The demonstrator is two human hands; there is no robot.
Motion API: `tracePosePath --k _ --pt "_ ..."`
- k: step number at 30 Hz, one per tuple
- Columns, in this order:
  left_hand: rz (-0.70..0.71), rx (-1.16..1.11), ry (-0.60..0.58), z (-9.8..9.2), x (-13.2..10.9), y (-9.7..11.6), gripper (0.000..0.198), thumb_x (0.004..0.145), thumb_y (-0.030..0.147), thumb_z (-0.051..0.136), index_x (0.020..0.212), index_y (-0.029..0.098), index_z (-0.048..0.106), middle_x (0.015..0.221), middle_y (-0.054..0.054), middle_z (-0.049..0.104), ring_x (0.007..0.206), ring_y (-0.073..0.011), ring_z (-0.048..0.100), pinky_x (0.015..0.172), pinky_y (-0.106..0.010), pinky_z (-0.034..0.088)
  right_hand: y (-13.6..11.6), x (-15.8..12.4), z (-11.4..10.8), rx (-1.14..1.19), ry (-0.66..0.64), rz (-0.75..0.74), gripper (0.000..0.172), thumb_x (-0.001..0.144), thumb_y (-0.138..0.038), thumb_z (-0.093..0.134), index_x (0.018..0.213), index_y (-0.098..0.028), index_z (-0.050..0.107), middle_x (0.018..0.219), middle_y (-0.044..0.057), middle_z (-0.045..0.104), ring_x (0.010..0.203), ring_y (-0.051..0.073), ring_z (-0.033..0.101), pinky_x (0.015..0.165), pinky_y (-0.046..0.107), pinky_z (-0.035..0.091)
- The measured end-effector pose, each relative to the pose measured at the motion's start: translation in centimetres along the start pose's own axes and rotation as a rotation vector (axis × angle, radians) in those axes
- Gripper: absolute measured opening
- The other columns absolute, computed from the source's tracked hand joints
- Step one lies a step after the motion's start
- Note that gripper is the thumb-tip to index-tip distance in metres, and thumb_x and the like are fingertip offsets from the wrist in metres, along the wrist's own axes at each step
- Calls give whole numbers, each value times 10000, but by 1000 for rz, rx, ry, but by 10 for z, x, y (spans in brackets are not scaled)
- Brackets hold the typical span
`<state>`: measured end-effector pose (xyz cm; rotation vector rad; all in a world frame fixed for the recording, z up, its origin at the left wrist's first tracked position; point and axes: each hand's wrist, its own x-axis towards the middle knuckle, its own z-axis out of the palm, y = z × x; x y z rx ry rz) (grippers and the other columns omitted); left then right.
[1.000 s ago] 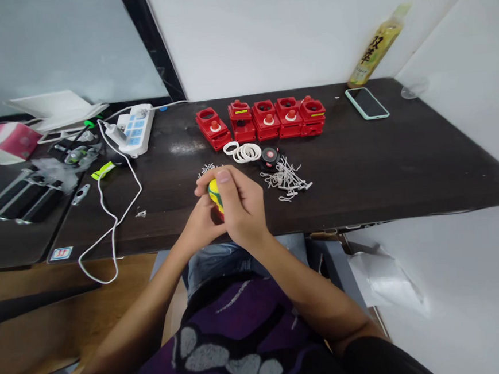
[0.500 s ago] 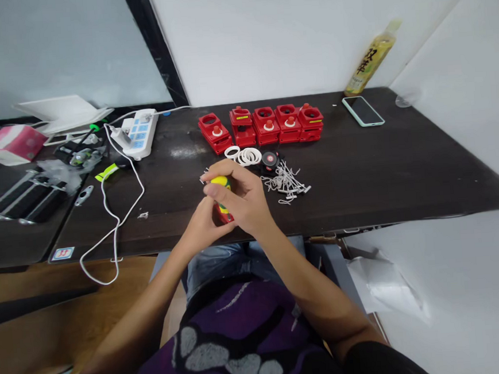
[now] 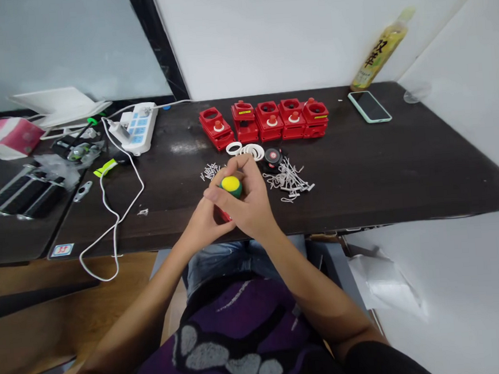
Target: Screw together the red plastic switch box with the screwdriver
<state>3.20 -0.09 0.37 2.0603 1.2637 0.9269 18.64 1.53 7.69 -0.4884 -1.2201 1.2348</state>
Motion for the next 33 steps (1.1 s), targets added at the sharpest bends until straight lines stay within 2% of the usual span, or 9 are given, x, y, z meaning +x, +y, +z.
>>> tracePosePath --k 6,9,12,15,18,23,28,30,33 --pt "-20 23 0 -1 0 3 636 840 430 847 1357 247 524 1292 -96 670 1153 -326 630 1017 -500 497 -5 3 -2 -34 -22 -17 288 930 -526 740 990 -246 708 1022 39 680 919 175 671 759 331 562" --pt "-19 14 5 -1 0 2 590 839 428 848 1312 248 547 1236 -84 677 1114 -318 634 988 -487 505 -10 -3 5 18 -14 48 362 1034 -576 541 1128 -256 682 862 27 679 718 162 634 636 327 538" --pt "-19 1 14 -1 -1 1 567 836 418 853 1290 252 558 1226 -82 681 1125 -320 640 995 -482 501 -9 -8 8 111 -13 60 479 999 -723 475 1174 -289 573 674 -36 615 501 133 494 471 277 427" --pt "-20 12 8 -1 0 2 590 831 415 859 1308 251 551 1253 -84 681 1130 -316 643 1008 -484 493 -2 -9 3 112 -22 5 535 863 -758 679 1087 -307 496 668 -71 613 487 108 461 468 242 400" --pt "-10 23 -5 -1 0 2 595 834 415 855 1317 247 550 1278 -86 677 1127 -314 641 1002 -486 496 4 -7 -5 60 -33 -36 488 790 -492 893 1018 -293 509 720 -76 645 556 100 532 556 244 467" --pt "-12 17 5 -1 0 3 580 841 423 845 1312 255 552 1253 -85 673 1150 -324 633 999 -486 503 -4 -2 -7 -21 -77 37 372 887 -572 770 1042 -239 707 940 30 698 807 164 666 686 317 569" --pt "-31 48 0 -2 -1 4 615 837 432 851 1329 256 525 1250 -80 659 1148 -316 627 1009 -473 500 -5 -1 -2 119 -3 72 408 995 -646 565 1210 -301 599 805 -30 624 608 126 559 564 284 508" --pt "-30 47 2 -2 -1 4 603 840 433 849 1320 255 530 1245 -80 662 1156 -317 628 1007 -470 499 1 -2 -3 148 0 39 452 918 -671 675 1170 -327 524 764 -66 609 551 110 517 529 258 475" --pt "-18 28 2 -1 -1 2 572 846 426 842 1300 250 541 1227 -79 670 1141 -316 633 997 -472 500 8 -2 -4 110 -30 -5 471 816 -517 862 1050 -306 511 810 -66 637 571 93 540 553 241 484"
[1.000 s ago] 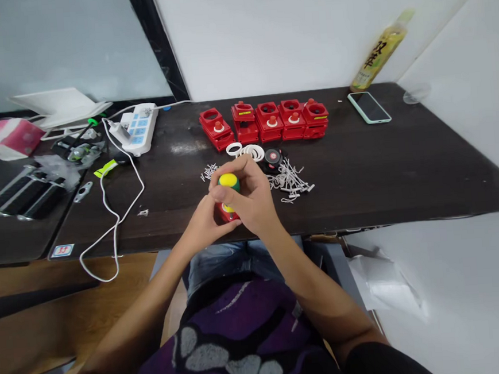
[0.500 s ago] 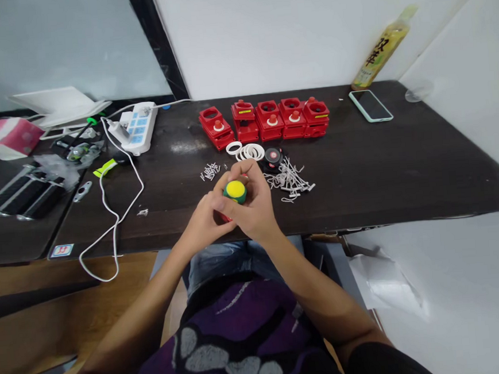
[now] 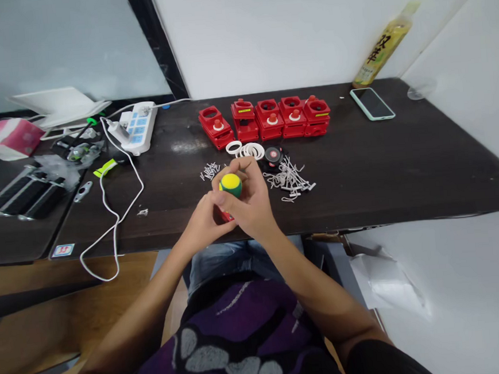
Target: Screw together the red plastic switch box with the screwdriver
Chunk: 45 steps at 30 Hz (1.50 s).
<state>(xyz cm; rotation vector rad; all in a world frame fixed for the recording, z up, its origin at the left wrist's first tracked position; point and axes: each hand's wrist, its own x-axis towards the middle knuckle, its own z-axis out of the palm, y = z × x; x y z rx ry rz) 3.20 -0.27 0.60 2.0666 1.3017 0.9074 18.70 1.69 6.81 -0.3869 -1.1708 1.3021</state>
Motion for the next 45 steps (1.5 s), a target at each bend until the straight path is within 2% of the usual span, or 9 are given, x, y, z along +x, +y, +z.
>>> tracePosePath --k 3,8,14,18,22,28,33,39,45 --pt "3 -13 4 1 0 -2 558 840 429 846 1275 247 547 1219 -82 668 1119 -317 631 981 -480 507 -3 0 1 -46 -35 20 307 919 -513 755 1015 -260 610 921 3 683 678 122 620 634 290 544" --pt "3 -6 7 0 0 -1 572 836 427 850 1283 250 541 1202 -76 670 1100 -310 631 978 -473 506 -9 0 7 21 -24 93 466 1024 -674 465 1039 -243 643 755 -5 620 599 134 560 574 298 511" --pt "0 -9 6 1 0 -1 592 841 407 847 1321 245 543 1236 -83 670 1133 -313 634 995 -467 499 0 0 3 11 -8 -62 417 857 -519 833 1066 -299 547 806 -57 656 599 93 537 589 244 489" --pt "-10 4 -6 0 0 0 619 844 430 844 1342 236 530 1262 -93 666 1130 -314 624 1000 -473 500 -6 2 2 -79 8 34 325 1001 -558 629 1000 -234 655 951 35 676 782 141 646 693 301 558" --pt "-20 15 -8 -1 -1 0 662 836 431 851 1372 247 508 1284 -89 657 1158 -313 619 1025 -475 497 -11 5 5 5 95 66 424 994 -693 529 1076 -283 601 803 -5 618 698 155 616 626 310 544" --pt "-19 -6 -2 -1 -1 1 673 829 415 854 1378 241 503 1307 -97 655 1185 -317 620 1041 -484 494 -3 6 0 9 103 -22 474 848 -602 803 971 -305 455 735 -77 556 588 108 492 575 261 457" --pt "-25 -9 -4 -1 -1 1 696 829 432 854 1398 240 500 1318 -105 655 1190 -326 620 1034 -493 498 2 1 -6 -123 138 -68 397 917 -659 692 991 -276 618 923 -7 549 725 123 552 670 309 507" --pt "-10 -1 5 1 -1 -1 660 849 443 838 1388 244 512 1274 -95 657 1139 -312 635 1009 -479 507 -5 -2 -5 -178 126 -110 502 756 -531 912 1124 -312 649 896 -20 613 773 146 603 707 310 553" --pt "0 22 6 2 -2 -4 713 837 447 851 1419 253 488 1323 -101 646 1186 -322 624 1032 -481 502 -15 -6 2 -132 84 -59 276 1040 -494 549 1131 -260 664 877 19 643 852 181 654 805 376 578"
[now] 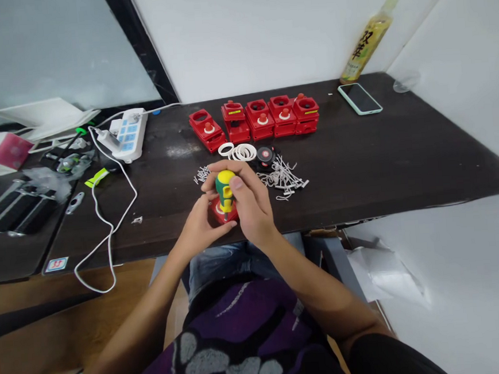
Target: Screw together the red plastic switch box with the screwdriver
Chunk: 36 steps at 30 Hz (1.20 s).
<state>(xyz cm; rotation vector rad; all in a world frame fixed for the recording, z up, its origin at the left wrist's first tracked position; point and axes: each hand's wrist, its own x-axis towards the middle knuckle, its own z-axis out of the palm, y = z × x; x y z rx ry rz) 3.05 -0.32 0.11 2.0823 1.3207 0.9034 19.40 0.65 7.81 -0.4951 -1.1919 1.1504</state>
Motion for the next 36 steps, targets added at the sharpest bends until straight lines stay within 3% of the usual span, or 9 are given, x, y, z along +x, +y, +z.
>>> tracePosePath --k 4,7,13,16,21,26,30,33,36 --pt "5 -19 17 0 0 -1 693 832 442 854 1403 254 509 1287 -97 661 1138 -316 643 1016 -480 509 4 1 8 2 11 -24 370 969 -598 633 1157 -287 562 819 -25 599 717 147 581 698 334 536" --pt "8 -53 1 0 2 0 676 833 438 850 1393 246 524 1292 -106 664 1154 -327 638 1023 -495 506 4 5 11 -52 26 -35 511 831 -491 849 1104 -315 455 822 -62 630 723 134 594 711 313 538" --pt "-17 -42 -5 0 2 2 677 840 431 843 1398 245 506 1300 -103 656 1155 -319 633 1025 -493 502 -1 6 2 -164 9 -78 235 906 -366 776 1087 -263 666 1136 34 665 971 170 662 856 360 566" --pt "-24 -28 -7 -1 1 3 689 840 436 847 1404 254 495 1302 -95 652 1161 -315 625 1029 -484 498 -1 2 0 -162 14 -20 277 998 -460 620 1196 -277 681 1098 48 670 977 198 666 867 396 581" --pt "-18 -11 -9 -2 1 4 689 839 438 847 1402 253 496 1265 -84 653 1138 -307 624 1020 -472 500 3 -3 5 50 24 1 323 1027 -546 535 1240 -305 569 924 7 644 744 160 616 725 360 571" --pt "3 -36 4 0 2 2 647 837 425 850 1371 248 530 1256 -87 659 1135 -307 636 1004 -467 512 7 1 5 43 -36 -35 445 881 -503 801 1113 -314 470 831 -61 617 634 110 532 638 288 501" --pt "5 -40 9 1 2 2 657 835 421 856 1377 239 531 1262 -93 659 1137 -305 634 1010 -473 512 3 4 0 -90 -35 -48 312 872 -445 821 988 -261 599 936 -7 633 782 139 608 722 321 538" --pt "-15 -28 -2 -1 1 4 670 844 425 848 1394 246 511 1271 -92 659 1139 -304 635 1015 -477 509 -2 2 -2 -145 -33 -40 280 956 -513 701 1096 -272 735 1015 40 631 895 186 626 796 376 564" --pt "-26 -30 -7 -2 1 6 678 845 425 846 1403 248 503 1289 -97 658 1151 -307 635 1022 -480 507 -5 -1 -1 -176 -3 -23 393 992 -547 632 1310 -332 717 1042 49 618 923 207 618 843 420 587"
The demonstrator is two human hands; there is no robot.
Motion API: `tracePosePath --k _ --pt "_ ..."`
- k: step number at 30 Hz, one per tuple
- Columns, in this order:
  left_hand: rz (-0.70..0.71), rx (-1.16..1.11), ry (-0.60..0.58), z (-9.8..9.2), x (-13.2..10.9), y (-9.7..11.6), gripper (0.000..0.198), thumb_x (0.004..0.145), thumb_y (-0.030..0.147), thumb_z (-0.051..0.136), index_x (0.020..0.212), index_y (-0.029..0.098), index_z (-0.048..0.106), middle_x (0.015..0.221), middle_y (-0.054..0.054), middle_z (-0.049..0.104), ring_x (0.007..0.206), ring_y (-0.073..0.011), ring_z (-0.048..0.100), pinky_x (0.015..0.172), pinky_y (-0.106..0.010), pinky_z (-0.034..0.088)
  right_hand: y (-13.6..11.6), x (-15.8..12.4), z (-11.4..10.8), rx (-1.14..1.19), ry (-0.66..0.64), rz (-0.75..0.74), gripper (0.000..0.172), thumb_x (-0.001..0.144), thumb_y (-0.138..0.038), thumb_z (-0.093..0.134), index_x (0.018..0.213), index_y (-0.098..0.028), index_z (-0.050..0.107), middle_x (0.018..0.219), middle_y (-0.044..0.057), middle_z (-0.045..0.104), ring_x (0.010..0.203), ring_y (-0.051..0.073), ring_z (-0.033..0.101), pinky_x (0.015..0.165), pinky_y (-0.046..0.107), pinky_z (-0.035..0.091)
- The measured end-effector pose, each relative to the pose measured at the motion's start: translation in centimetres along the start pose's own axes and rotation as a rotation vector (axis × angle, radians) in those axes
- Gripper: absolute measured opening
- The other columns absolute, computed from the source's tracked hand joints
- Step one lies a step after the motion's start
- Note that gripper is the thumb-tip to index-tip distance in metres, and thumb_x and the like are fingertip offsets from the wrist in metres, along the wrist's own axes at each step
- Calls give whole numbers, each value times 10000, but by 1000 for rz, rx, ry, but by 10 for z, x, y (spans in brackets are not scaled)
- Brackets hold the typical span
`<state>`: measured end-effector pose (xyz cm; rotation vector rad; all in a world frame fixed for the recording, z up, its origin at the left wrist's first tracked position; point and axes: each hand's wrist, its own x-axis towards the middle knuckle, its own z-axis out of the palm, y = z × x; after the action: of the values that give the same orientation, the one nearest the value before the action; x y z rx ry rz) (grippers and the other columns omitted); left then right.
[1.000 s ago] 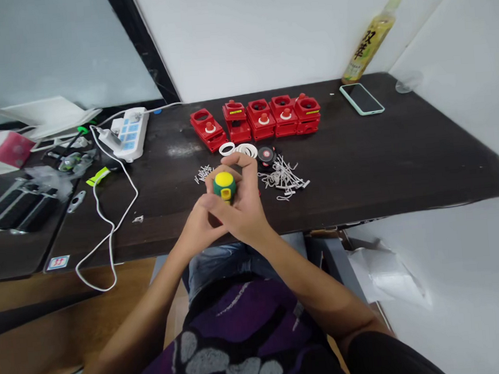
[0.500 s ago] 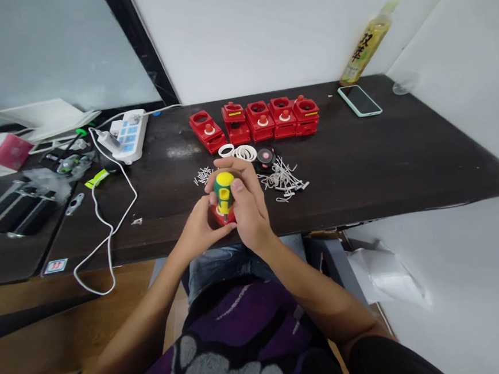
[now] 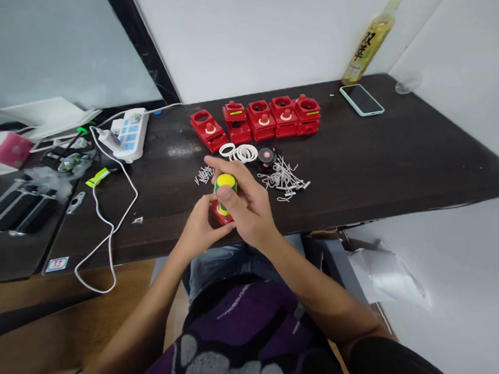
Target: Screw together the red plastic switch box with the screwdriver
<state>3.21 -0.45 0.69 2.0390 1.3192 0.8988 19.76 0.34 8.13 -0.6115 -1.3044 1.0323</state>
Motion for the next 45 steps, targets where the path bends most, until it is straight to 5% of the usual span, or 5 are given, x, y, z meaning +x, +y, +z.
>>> tracePosePath --k 13,21,31,38,45 --pt "12 25 2 0 0 -2 669 837 442 851 1382 249 513 1239 -88 661 1117 -312 633 988 -481 516 0 -2 5 192 -25 62 356 1066 -541 474 1171 -295 709 968 38 657 900 200 673 870 427 616" --pt "29 5 9 3 1 -4 630 845 439 843 1358 234 542 1245 -100 660 1116 -311 635 1000 -487 515 5 0 3 66 28 54 410 805 -392 887 1137 -297 668 1042 4 655 906 163 651 848 352 591" --pt "-8 -8 7 1 0 -1 692 833 430 856 1408 271 505 1285 -95 655 1168 -319 634 1024 -492 511 9 -6 2 89 51 57 315 964 -515 660 1184 -290 688 1028 38 668 924 209 684 903 440 600" --pt "37 -6 5 3 1 -6 620 832 436 851 1338 238 553 1254 -101 650 1142 -312 623 1011 -483 511 8 -4 7 26 149 -45 445 767 -381 920 1015 -289 563 890 -38 679 772 142 650 759 325 579" --pt "1 10 8 1 0 -1 691 846 447 842 1413 254 497 1299 -103 656 1150 -314 639 1001 -480 513 10 -7 1 55 66 52 308 964 -491 684 1215 -314 715 1074 43 683 988 220 686 908 437 597"
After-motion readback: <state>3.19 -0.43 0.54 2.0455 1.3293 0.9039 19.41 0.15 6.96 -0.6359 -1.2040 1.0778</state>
